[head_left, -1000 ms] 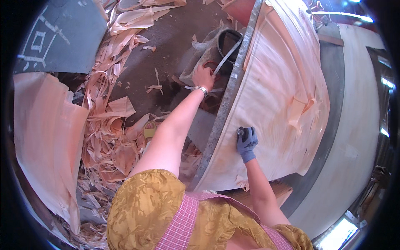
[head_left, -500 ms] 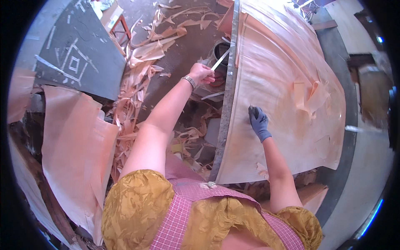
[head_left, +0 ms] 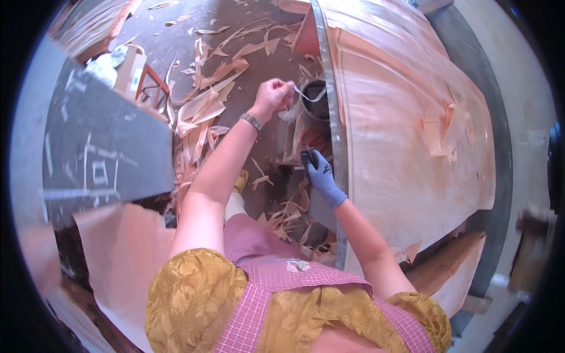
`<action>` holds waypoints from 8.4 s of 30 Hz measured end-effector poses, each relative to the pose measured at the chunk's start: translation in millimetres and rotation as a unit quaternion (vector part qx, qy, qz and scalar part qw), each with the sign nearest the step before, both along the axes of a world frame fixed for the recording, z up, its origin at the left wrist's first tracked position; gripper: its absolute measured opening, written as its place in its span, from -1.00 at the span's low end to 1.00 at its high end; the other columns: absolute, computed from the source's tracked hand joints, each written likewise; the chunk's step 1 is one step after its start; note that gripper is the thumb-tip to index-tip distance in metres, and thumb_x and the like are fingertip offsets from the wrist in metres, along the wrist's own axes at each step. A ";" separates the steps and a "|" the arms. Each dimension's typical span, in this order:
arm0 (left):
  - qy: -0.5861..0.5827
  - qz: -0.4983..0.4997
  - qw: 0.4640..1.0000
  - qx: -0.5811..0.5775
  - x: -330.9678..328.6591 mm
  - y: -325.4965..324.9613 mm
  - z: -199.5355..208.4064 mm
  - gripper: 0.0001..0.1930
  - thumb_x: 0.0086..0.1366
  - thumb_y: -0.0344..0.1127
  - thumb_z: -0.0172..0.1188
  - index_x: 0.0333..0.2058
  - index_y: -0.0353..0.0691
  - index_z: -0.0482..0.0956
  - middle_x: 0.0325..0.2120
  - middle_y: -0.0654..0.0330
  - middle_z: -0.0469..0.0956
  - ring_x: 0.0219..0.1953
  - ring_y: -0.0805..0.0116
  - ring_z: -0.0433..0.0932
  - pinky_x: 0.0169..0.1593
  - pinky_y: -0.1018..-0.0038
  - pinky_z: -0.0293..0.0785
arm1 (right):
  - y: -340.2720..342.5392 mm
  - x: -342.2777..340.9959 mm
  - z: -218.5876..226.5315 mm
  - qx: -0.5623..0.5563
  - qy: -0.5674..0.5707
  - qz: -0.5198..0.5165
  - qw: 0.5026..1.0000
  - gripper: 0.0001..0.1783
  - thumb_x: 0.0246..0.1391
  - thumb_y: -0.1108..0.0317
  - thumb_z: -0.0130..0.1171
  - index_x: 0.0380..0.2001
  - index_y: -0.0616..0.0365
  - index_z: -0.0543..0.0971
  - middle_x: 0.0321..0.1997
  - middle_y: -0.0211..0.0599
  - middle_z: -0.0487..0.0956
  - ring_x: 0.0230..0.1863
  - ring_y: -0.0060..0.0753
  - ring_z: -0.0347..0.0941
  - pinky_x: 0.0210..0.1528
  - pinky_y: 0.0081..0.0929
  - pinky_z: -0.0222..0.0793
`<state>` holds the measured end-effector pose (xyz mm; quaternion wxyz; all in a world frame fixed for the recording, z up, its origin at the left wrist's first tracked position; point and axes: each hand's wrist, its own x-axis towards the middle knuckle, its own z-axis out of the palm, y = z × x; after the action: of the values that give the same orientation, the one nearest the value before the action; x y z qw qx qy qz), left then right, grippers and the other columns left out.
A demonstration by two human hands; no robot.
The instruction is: The person identifies holes or defects in thin sheets of wood veneer, cuts out precise shapes around them, and applies adhesive tape to secure patches into the openings.
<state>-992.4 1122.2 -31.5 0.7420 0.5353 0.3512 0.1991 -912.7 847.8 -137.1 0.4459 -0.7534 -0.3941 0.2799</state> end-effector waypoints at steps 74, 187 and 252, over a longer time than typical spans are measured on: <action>0.488 -0.021 0.451 0.747 -27.7 450.8 46.3 -0.74 0.33 -0.12 0.03 -0.28 -0.19 0.52 -0.29 -0.04 0.57 -0.26 -0.10 0.59 -0.27 -0.02 0.49 | 207.5 33.9 -37.8 0.337 0.376 -0.622 0.599 -0.58 0.32 0.06 0.04 0.00 0.17 0.55 -0.07 -0.25 0.59 -0.08 -0.35 0.51 0.09 -0.39 0.46; 0.369 0.003 0.768 0.524 778.9 -940.9 20.8 -0.68 -0.01 -0.02 0.43 -0.44 -0.03 0.51 -0.32 0.25 0.44 -0.19 0.20 0.38 -0.07 0.23 0.17 | -908.1 812.4 267.4 -0.129 0.210 0.106 0.963 -0.82 0.07 0.49 0.14 -0.22 0.25 0.56 -0.38 -0.09 0.64 -0.34 -0.19 0.63 -0.20 -0.41 0.48; 0.248 -0.075 0.783 0.565 773.1 -915.5 11.2 -0.61 0.19 -0.52 0.05 0.01 -0.09 0.46 -0.18 0.19 0.55 -0.08 0.17 0.44 -0.03 0.25 0.27 | -800.2 815.6 162.3 -0.093 0.455 -0.113 0.878 -0.72 0.27 0.21 0.16 -0.11 0.19 0.56 -0.44 -0.34 0.61 -0.67 -0.71 0.27 -0.63 -0.70 0.17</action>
<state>-219.2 206.6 -20.3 0.2066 0.9143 0.3062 0.1662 -97.1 47.6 25.2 0.5325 -0.6205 -0.0320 0.5747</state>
